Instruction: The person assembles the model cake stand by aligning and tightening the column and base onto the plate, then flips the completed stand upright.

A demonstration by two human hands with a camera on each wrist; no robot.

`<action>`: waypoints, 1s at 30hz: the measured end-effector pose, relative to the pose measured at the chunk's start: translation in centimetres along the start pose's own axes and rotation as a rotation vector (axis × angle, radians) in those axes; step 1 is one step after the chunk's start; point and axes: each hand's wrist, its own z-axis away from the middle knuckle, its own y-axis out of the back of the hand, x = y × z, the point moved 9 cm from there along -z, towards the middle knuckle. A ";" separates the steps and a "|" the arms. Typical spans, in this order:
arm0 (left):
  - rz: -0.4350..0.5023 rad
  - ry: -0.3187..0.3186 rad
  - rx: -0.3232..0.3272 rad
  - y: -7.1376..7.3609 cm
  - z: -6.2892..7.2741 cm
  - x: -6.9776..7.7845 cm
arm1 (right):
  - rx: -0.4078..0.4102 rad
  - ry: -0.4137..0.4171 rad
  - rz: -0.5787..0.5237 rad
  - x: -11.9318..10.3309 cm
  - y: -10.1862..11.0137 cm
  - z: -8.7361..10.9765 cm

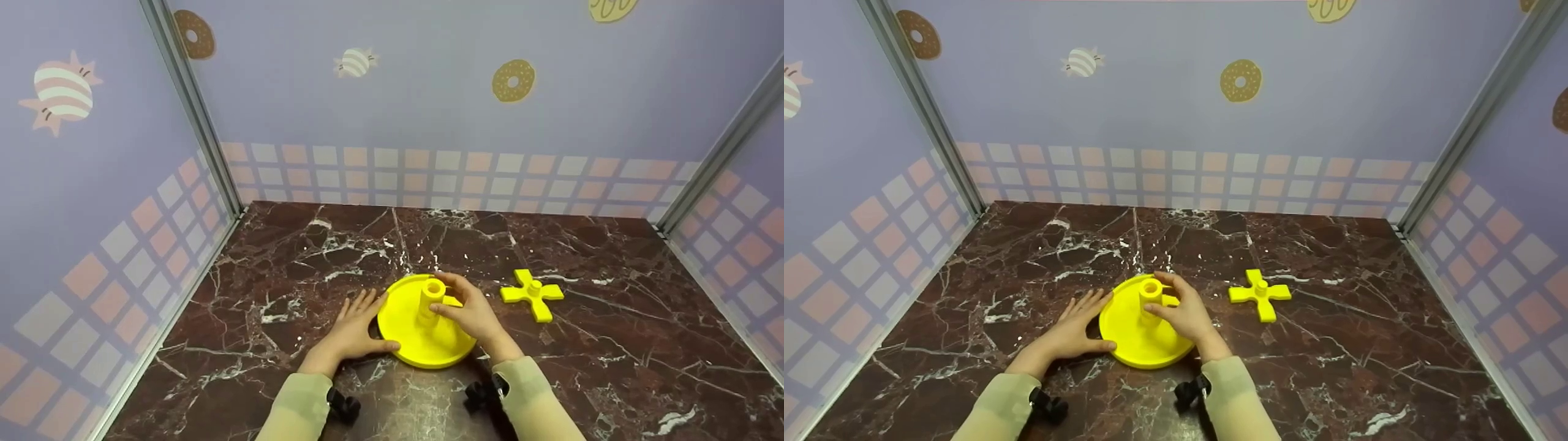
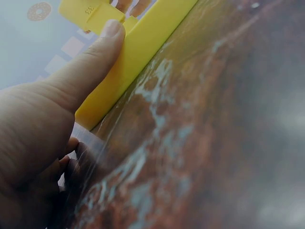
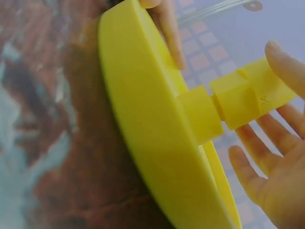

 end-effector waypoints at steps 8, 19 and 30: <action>0.008 0.004 0.004 0.0 0.0 -0.1 | -0.044 -0.008 -0.028 -0.1 -0.3 0.0; -0.002 0.000 0.011 0.1 0.1 0.0 | 0.131 0.006 0.047 -0.1 0.2 -0.1; 0.009 -0.004 0.009 0.1 0.2 0.1 | 0.147 0.012 0.045 -0.2 0.2 0.1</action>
